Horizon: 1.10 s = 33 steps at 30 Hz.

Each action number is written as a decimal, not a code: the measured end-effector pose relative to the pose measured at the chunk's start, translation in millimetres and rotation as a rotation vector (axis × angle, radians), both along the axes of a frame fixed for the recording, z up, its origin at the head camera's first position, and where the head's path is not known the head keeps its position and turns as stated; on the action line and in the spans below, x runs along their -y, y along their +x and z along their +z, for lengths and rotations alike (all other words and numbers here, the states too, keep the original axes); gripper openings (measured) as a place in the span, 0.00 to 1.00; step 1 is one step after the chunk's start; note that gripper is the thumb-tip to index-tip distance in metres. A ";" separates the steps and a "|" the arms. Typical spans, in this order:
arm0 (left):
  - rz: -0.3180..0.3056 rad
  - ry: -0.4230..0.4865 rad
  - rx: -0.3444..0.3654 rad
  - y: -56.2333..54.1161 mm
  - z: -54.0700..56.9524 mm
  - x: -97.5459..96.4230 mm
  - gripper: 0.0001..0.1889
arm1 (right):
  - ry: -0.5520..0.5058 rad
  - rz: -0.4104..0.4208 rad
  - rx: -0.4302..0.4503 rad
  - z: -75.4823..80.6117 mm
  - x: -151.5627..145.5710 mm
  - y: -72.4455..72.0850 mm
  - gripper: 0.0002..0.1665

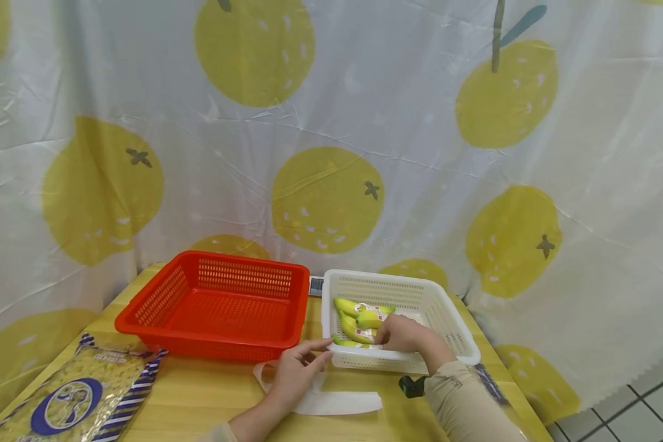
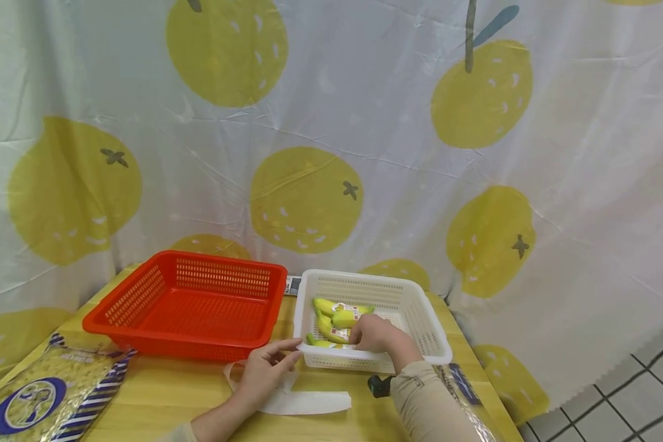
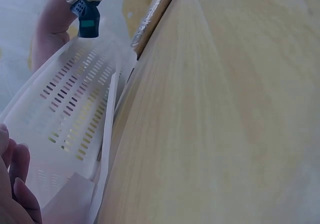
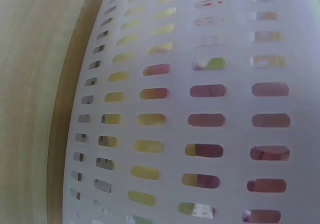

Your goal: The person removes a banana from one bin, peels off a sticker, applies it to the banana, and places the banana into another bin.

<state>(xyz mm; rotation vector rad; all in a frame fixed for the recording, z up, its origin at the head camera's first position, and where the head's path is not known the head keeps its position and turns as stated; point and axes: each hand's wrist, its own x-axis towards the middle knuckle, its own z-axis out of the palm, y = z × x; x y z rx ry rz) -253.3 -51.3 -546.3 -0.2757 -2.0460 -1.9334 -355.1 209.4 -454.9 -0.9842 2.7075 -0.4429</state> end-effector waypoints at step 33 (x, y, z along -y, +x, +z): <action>0.002 -0.103 -0.238 5.9 -3.0 -8.4 0.14 | -0.191 -0.019 -0.167 11.9 8.0 19.6 0.16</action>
